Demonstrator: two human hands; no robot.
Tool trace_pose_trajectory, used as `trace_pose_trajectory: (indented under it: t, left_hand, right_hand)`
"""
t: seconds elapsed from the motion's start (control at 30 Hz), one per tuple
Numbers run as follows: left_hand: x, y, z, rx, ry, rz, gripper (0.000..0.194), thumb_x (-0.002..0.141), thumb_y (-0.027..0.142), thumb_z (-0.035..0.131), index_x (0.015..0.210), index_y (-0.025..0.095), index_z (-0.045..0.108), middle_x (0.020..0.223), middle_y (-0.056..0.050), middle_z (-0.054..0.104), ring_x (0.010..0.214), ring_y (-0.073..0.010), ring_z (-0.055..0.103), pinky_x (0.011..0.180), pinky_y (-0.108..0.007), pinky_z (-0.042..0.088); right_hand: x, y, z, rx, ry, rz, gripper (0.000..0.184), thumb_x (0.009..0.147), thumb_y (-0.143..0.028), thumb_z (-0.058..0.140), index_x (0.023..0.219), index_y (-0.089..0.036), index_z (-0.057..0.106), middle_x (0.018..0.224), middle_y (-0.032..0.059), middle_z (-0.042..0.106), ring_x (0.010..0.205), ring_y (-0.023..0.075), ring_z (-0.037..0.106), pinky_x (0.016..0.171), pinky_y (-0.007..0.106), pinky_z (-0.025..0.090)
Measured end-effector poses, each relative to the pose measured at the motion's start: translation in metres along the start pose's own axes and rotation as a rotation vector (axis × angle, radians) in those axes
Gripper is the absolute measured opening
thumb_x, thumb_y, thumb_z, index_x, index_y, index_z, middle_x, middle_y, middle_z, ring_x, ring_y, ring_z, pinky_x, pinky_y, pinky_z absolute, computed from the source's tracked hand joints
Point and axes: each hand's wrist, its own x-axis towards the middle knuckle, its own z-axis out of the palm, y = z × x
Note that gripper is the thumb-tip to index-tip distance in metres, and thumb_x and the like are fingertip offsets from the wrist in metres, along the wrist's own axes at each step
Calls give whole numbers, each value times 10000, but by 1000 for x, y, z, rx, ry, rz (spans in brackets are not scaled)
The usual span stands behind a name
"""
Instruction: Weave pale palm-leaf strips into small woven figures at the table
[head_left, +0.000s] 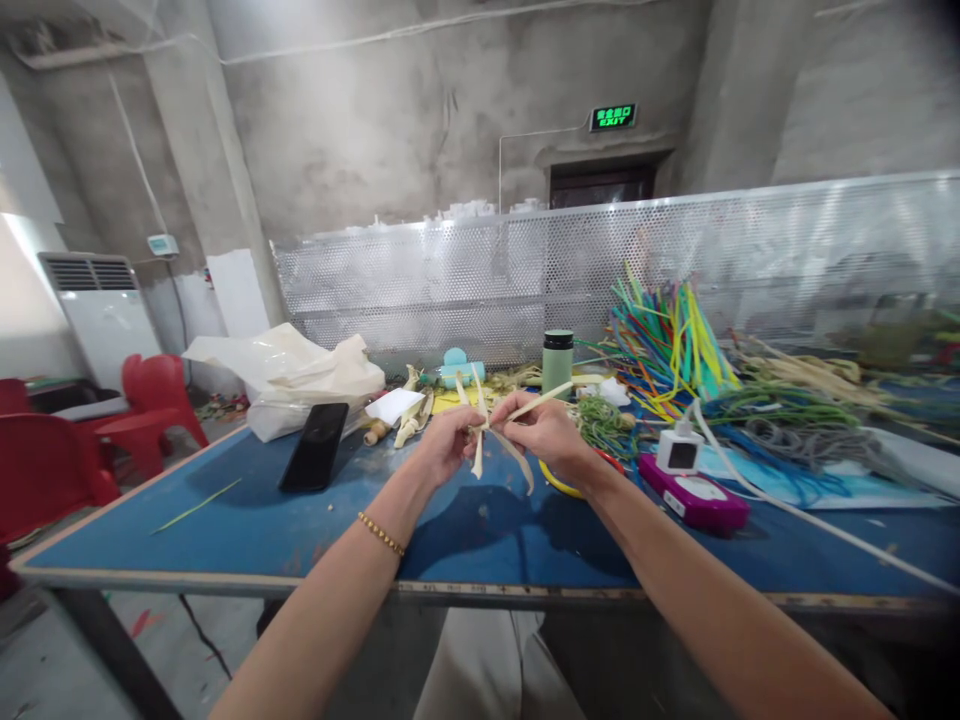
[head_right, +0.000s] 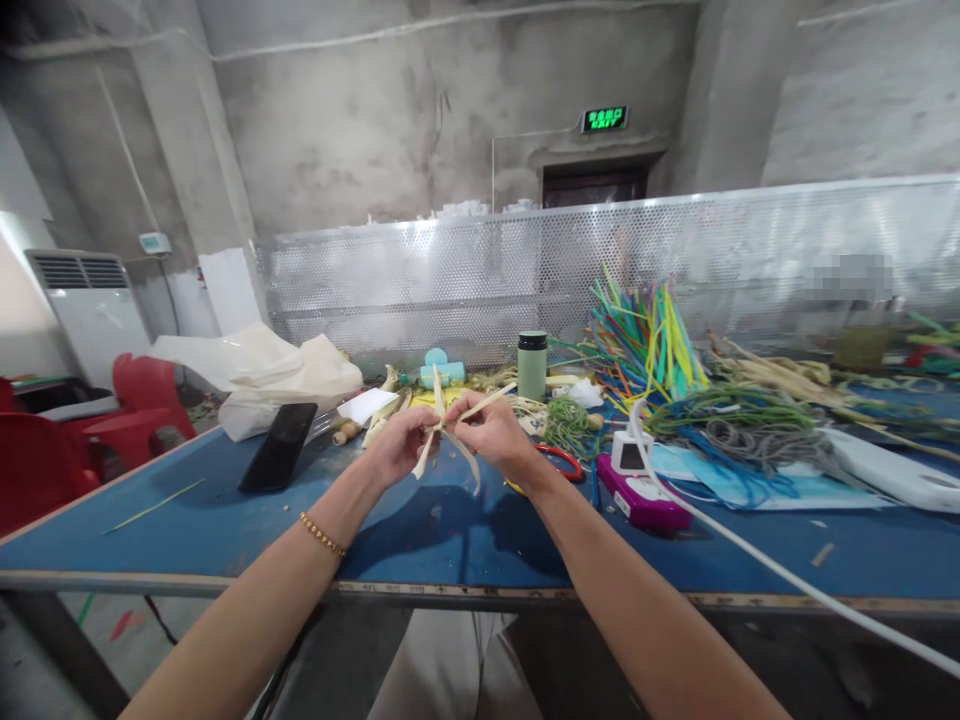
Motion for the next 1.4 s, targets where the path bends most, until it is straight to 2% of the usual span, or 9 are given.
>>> trace_pose_trajectory:
  t: [0.27, 0.37, 0.7, 0.77, 0.87, 0.93, 1.1, 1.23, 1.4]
  left_hand:
    - [-4, 2, -1, 65, -214, -68, 148, 671, 182, 611, 623, 155, 474, 429, 84, 339, 353, -22, 234, 380, -181, 154]
    - [-5, 2, -1, 70, -237, -85, 163, 674, 191, 623, 624, 157, 471, 435, 80, 345, 365, -25, 232, 383, -181, 139]
    - [-6, 5, 4, 141, -116, 85, 238, 627, 247, 725, 578, 131, 523, 451, 57, 395, 399, -23, 285, 444, -207, 157]
    - [-5, 4, 4, 156, -85, 124, 252, 630, 267, 731, 576, 132, 525, 454, 58, 389, 410, -27, 288, 452, -211, 166]
    - [-3, 3, 3, 186, -20, 190, 252, 634, 284, 730, 579, 132, 536, 466, 56, 393, 426, -33, 292, 459, -219, 175]
    - [-2, 3, 4, 200, 17, 221, 252, 626, 290, 733, 585, 132, 542, 483, 55, 402, 434, -34, 291, 463, -222, 178]
    - [-3, 3, 7, 253, 59, 254, 242, 637, 311, 722, 605, 129, 565, 502, 48, 422, 450, -41, 312, 463, -223, 187]
    - [-4, 1, 9, 322, 82, 238, 217, 654, 315, 695, 627, 125, 594, 499, 40, 445, 445, -48, 332, 459, -222, 204]
    - [-3, -3, 9, 393, 134, 238, 221, 671, 320, 662, 591, 130, 581, 461, 42, 431, 421, -51, 327, 450, -224, 199]
  right_hand:
    - [-2, -9, -7, -42, -85, -163, 65, 680, -110, 577, 658, -169, 596, 762, 17, 607, 729, 142, 558, 641, 261, 424]
    - [-1, -13, -10, -56, -87, -209, 68, 674, -107, 595, 651, -168, 613, 812, 31, 607, 775, 154, 571, 675, 278, 431]
    - [1, -7, -13, -18, 14, -46, 40, 626, -129, 607, 606, -154, 630, 872, 48, 609, 770, 146, 565, 620, 252, 441]
    - [1, -6, -13, 38, 29, 13, 80, 635, -150, 603, 698, -156, 653, 867, 46, 620, 673, 121, 554, 558, 240, 439]
    - [1, -7, -11, 141, 52, 115, 338, 657, -194, 625, 994, -165, 643, 824, 33, 638, 538, 89, 516, 505, 237, 448]
    - [2, -7, -9, 170, 71, 172, 398, 673, -256, 662, 1052, -144, 620, 750, 30, 629, 527, 96, 519, 491, 235, 458]
    - [2, -6, 2, 65, 148, 190, 317, 694, -431, 681, 765, -126, 632, 599, 17, 559, 502, 100, 487, 406, 203, 389]
    - [3, 1, 9, -1, 217, 174, 254, 693, -392, 669, 709, -145, 612, 516, -22, 498, 452, 92, 429, 392, 207, 346]
    - [4, 8, 8, -179, 258, 110, 196, 736, -344, 608, 687, -155, 623, 528, 3, 542, 462, 119, 479, 417, 228, 359]
